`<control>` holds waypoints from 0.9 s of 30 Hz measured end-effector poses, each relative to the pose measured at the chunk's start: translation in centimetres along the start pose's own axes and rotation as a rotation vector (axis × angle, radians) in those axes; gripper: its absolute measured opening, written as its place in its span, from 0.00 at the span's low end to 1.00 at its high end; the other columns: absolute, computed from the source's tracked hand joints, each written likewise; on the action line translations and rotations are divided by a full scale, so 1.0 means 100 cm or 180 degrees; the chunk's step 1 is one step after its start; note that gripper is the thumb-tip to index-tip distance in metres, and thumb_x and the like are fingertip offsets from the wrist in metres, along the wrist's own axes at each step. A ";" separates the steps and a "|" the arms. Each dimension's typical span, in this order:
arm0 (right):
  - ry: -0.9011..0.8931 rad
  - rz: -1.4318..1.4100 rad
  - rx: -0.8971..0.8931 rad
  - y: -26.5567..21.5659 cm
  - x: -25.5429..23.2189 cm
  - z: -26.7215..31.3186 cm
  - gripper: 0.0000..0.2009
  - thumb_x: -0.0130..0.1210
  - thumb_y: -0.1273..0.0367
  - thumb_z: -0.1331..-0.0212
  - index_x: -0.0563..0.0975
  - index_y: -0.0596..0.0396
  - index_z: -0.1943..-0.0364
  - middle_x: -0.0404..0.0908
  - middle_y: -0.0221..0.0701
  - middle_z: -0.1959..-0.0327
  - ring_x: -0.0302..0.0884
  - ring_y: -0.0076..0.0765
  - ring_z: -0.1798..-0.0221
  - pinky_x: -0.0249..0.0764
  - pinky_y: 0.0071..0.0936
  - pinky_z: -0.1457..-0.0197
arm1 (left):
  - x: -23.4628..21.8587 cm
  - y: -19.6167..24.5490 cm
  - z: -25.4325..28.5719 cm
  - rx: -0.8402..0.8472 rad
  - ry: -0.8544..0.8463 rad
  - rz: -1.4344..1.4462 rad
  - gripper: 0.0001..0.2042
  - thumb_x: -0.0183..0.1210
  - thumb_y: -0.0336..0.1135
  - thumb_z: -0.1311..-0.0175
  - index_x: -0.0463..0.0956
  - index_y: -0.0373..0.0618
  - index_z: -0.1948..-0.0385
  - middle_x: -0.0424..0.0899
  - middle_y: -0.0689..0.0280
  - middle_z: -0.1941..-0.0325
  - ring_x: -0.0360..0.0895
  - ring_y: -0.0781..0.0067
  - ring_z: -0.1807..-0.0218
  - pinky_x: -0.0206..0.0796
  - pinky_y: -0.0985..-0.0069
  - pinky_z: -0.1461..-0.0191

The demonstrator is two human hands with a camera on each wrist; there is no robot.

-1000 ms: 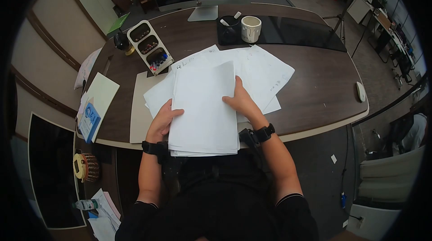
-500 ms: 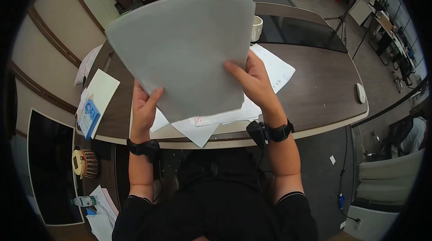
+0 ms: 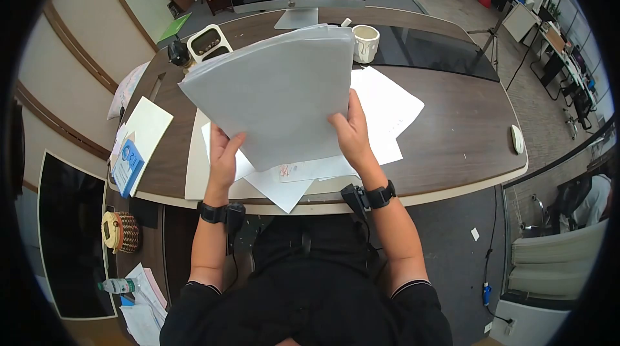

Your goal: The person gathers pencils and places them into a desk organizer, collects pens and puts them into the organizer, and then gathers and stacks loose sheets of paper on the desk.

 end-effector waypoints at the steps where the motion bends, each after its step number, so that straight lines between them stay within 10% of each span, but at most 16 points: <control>1: 0.0015 0.0101 0.0005 0.008 0.001 0.003 0.22 0.44 0.76 0.46 0.67 0.62 0.44 0.71 0.32 0.53 0.65 0.28 0.49 0.61 0.25 0.40 | 0.004 0.000 0.001 0.0019 0.0031 -0.0126 0.23 0.49 0.24 0.35 0.56 0.35 0.38 0.66 0.57 0.39 0.62 0.69 0.36 0.50 0.71 0.32; 8: -0.0679 0.0078 0.0428 0.010 0.000 -0.007 0.20 0.48 0.73 0.35 0.66 0.64 0.39 0.73 0.36 0.44 0.69 0.27 0.43 0.63 0.24 0.38 | 0.009 0.009 -0.011 -0.0194 -0.0151 -0.0186 0.23 0.47 0.29 0.32 0.55 0.35 0.37 0.69 0.55 0.41 0.66 0.67 0.39 0.55 0.71 0.33; 11: 0.0027 -0.0118 0.0276 0.019 -0.038 -0.014 0.19 0.51 0.71 0.34 0.67 0.63 0.41 0.74 0.35 0.44 0.71 0.26 0.45 0.65 0.24 0.40 | 0.002 0.006 -0.010 -0.0549 -0.0417 -0.0195 0.20 0.48 0.29 0.33 0.60 0.37 0.39 0.72 0.55 0.45 0.68 0.66 0.40 0.59 0.70 0.36; 15: 0.1193 -0.1196 -0.0041 0.020 -0.086 -0.009 0.21 0.51 0.74 0.35 0.63 0.61 0.39 0.73 0.34 0.44 0.72 0.29 0.44 0.68 0.28 0.39 | 0.007 -0.015 0.016 0.0224 -0.1235 -0.3040 0.26 0.56 0.32 0.45 0.65 0.37 0.42 0.72 0.48 0.43 0.68 0.50 0.39 0.60 0.61 0.36; 27: 0.1580 -0.1460 0.0212 0.044 -0.111 0.002 0.21 0.47 0.77 0.34 0.61 0.62 0.37 0.70 0.38 0.41 0.71 0.35 0.41 0.67 0.31 0.37 | -0.001 -0.060 0.024 -0.0147 -0.1263 -0.4422 0.19 0.58 0.26 0.56 0.74 0.39 0.57 0.75 0.50 0.53 0.74 0.49 0.49 0.70 0.60 0.50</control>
Point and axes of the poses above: each hand's wrist, its own z-axis away from the middle knuckle, its own x-axis out of the palm, y = z × x, the point moved 8 cm from there along -z, towards the middle knuckle
